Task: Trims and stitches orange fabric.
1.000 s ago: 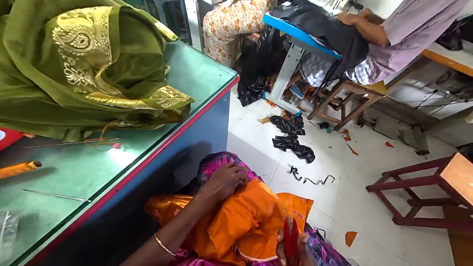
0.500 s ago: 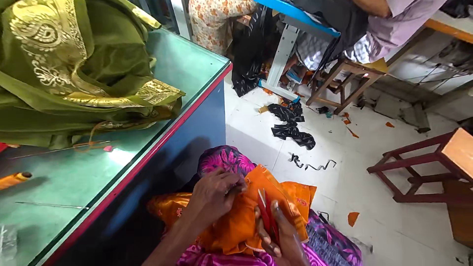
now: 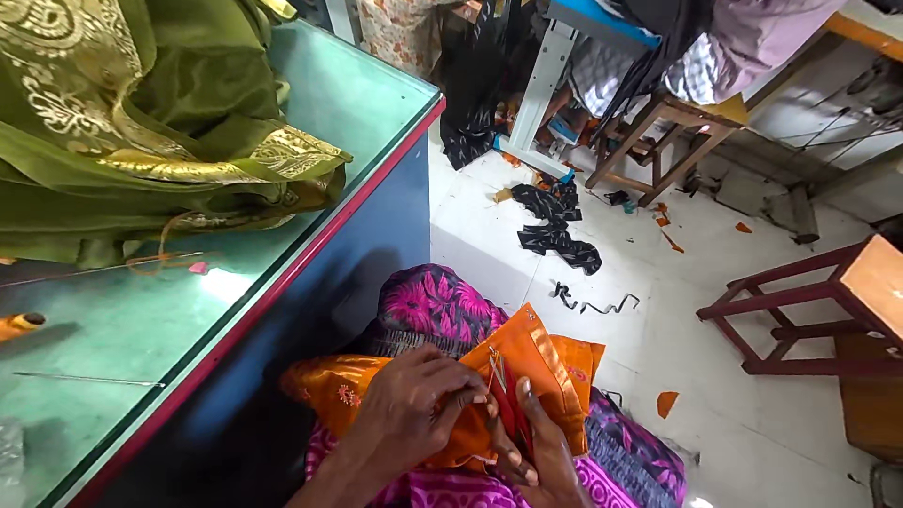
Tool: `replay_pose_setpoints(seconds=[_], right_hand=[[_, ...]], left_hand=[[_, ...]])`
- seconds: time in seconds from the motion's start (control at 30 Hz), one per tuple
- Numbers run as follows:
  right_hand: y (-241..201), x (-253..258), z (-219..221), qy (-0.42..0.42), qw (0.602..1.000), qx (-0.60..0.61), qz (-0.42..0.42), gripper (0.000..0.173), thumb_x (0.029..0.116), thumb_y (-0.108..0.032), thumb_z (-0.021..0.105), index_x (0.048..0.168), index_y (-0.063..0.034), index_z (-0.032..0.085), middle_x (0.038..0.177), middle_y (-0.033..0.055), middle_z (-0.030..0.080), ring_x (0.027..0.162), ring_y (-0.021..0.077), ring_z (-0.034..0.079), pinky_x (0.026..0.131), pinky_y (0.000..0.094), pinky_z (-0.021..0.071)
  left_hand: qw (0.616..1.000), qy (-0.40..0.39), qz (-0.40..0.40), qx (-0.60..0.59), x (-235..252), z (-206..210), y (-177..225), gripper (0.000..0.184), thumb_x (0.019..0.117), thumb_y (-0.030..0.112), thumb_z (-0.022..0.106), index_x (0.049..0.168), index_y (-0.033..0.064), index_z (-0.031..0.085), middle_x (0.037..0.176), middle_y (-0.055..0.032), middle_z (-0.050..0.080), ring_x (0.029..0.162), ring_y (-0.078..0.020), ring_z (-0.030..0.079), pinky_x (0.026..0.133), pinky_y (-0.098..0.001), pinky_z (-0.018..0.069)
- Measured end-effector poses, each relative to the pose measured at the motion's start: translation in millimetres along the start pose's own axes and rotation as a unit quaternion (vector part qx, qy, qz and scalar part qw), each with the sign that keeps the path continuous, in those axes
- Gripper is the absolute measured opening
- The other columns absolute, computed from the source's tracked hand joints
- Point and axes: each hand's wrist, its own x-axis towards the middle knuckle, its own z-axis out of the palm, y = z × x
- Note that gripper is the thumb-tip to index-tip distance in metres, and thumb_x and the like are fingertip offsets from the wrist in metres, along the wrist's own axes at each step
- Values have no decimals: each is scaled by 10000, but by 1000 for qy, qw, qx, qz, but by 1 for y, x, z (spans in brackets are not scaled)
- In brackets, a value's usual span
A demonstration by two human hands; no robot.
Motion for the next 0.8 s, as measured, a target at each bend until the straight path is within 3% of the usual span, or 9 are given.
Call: replay_pose_setpoints(seconds=[0.8], right_hand=[[4,1,2,4,1000,19,2,404,944,-522,638,919,-120,679,565,-116,517,400,-72,437,384,90,357]], left_hand=[[1000,6,24,-9,-7,-7,3,216,997,338,588,900,236,752,855,117,725,849,-51,639,770,-217,498]])
